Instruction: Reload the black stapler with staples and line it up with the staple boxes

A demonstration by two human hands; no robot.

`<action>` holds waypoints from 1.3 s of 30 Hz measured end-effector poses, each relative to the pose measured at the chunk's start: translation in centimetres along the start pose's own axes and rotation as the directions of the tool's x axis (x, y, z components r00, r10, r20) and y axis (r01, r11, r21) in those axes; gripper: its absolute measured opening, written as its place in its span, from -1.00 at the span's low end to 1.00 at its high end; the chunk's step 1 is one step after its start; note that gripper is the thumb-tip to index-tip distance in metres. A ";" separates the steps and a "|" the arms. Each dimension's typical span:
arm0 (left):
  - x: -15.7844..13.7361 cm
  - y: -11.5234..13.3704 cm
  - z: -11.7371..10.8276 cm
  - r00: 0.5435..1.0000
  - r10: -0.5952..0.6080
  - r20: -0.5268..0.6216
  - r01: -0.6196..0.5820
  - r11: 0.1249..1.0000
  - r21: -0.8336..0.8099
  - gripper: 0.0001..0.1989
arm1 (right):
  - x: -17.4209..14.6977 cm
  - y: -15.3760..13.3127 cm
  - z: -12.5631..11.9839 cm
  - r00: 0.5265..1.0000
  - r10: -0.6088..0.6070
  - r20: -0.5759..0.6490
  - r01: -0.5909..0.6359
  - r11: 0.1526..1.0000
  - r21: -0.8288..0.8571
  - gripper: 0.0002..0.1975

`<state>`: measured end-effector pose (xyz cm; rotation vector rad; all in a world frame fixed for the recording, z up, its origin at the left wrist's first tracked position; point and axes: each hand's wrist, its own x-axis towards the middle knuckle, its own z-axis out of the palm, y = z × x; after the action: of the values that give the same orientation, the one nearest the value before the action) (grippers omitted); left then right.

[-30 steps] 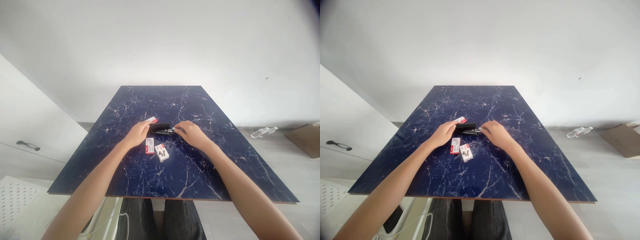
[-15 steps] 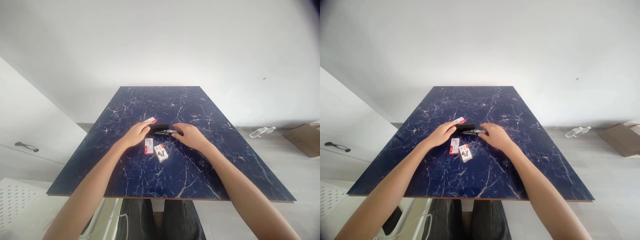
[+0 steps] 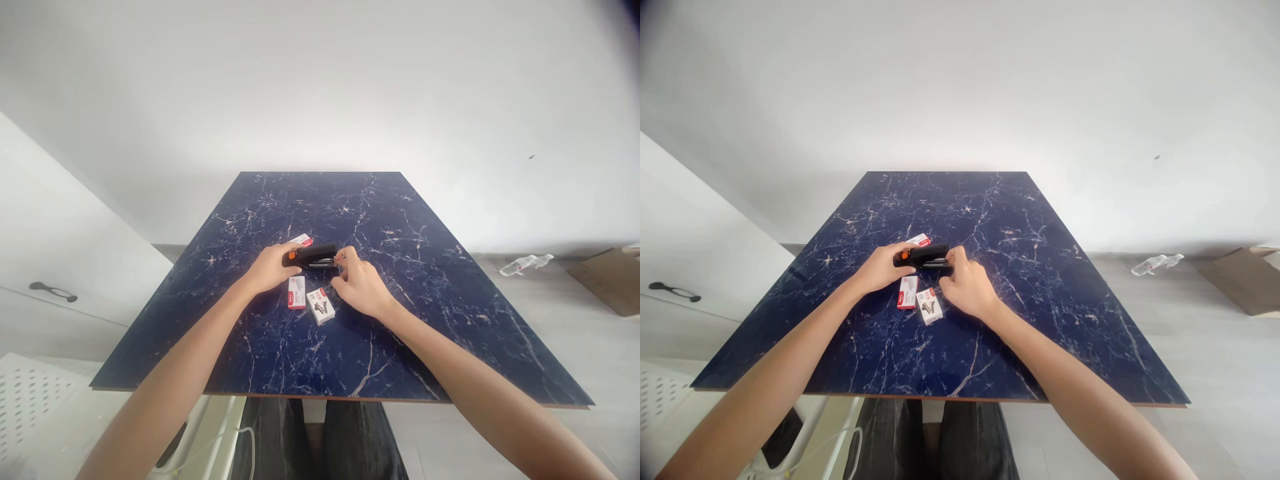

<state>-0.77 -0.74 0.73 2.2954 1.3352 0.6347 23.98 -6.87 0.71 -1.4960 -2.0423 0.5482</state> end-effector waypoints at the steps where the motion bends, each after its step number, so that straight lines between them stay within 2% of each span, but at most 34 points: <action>1: 0.0 0.1 0.1 1.000 -0.007 -0.005 0.007 1.000 0.011 -0.47 | 0.1 0.0 0.0 1.000 0.001 0.019 -0.001 0.999 0.033 -0.57; 4: 0.1 1.0 0.9 0.998 -0.039 -0.050 0.042 0.997 0.068 -0.42 | 0.4 0.1 -0.2 0.997 -0.002 0.071 -0.008 0.991 0.131 -0.61; 6: 0.0 2.1 1.5 0.998 -0.043 -0.055 0.047 0.996 0.078 -0.40 | 0.7 0.2 -0.3 0.998 0.019 0.058 -0.028 0.986 0.162 -0.69; 8: -0.2 3.3 1.7 0.999 -0.019 0.037 0.019 1.000 -0.003 -0.41 | 1.0 0.5 -0.4 0.999 0.053 -0.011 -0.051 0.990 0.132 -0.81; 10: -0.6 3.9 1.1 0.982 0.033 0.186 -0.013 0.994 -0.104 -0.39 | 1.2 1.1 -0.8 0.996 0.048 -0.073 -0.044 0.997 0.056 -0.93; 13: -1.4 3.5 -0.9 0.945 0.087 0.316 -0.067 0.995 -0.073 -0.27 | 1.0 1.6 -2.2 0.995 -0.061 -0.085 0.057 0.997 -0.047 -0.79; 16: -2.0 2.4 -2.7 0.901 0.102 0.422 -0.117 0.993 0.011 -0.13 | 0.3 1.0 -4.0 0.974 -0.219 0.058 0.220 0.975 -0.014 -0.73; 18: -2.2 2.0 -3.2 0.882 0.084 0.464 -0.110 0.993 0.030 -0.09 | -0.4 -0.1 -4.6 0.924 -0.320 0.208 0.313 0.947 0.069 -0.75; 21: -2.2 1.8 -2.9 0.900 0.039 0.434 -0.082 0.993 0.081 -0.11 | -1.3 -1.6 -4.2 0.843 -0.404 0.356 0.390 0.914 0.112 -0.73; 23: -2.1 1.7 -2.3 0.930 0.042 0.366 -0.088 0.990 0.110 -0.19 | -1.6 -2.0 -3.2 0.824 -0.408 0.392 0.423 0.905 0.053 -0.76; 27: -1.1 0.6 -1.0 0.975 0.152 0.160 -0.175 0.975 0.136 -0.38 | -1.7 -1.8 -1.9 0.838 -0.383 0.388 0.440 0.895 -0.068 -0.78; 30: 0.0 -1.1 -0.3 0.988 0.156 0.006 -0.155 0.970 0.189 -0.47 | -1.6 -1.8 -2.2 0.843 -0.371 0.389 0.446 0.887 -0.122 -0.73; 32: 0.4 -2.0 -0.1 0.992 0.122 -0.011 -0.117 0.974 0.194 -0.52 | -1.7 -1.9 -2.7 0.851 -0.359 0.383 0.455 0.868 -0.197 -0.72; 34: 0.6 -2.4 -0.3 0.993 0.112 0.024 -0.115 0.979 0.171 -0.54 | -1.7 -1.9 -3.2 0.863 -0.338 0.376 0.453 0.847 -0.278 -0.73; 39: 0.5 -1.6 -1.1 0.994 0.105 0.027 -0.107 0.988 0.108 -0.59 | -1.9 -1.4 -4.4 0.887 -0.281 0.365 0.413 0.838 -0.358 -0.77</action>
<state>-2.30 0.60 0.83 2.4675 1.2736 0.5821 26.19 -9.08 4.66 -1.2591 -2.7418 0.1856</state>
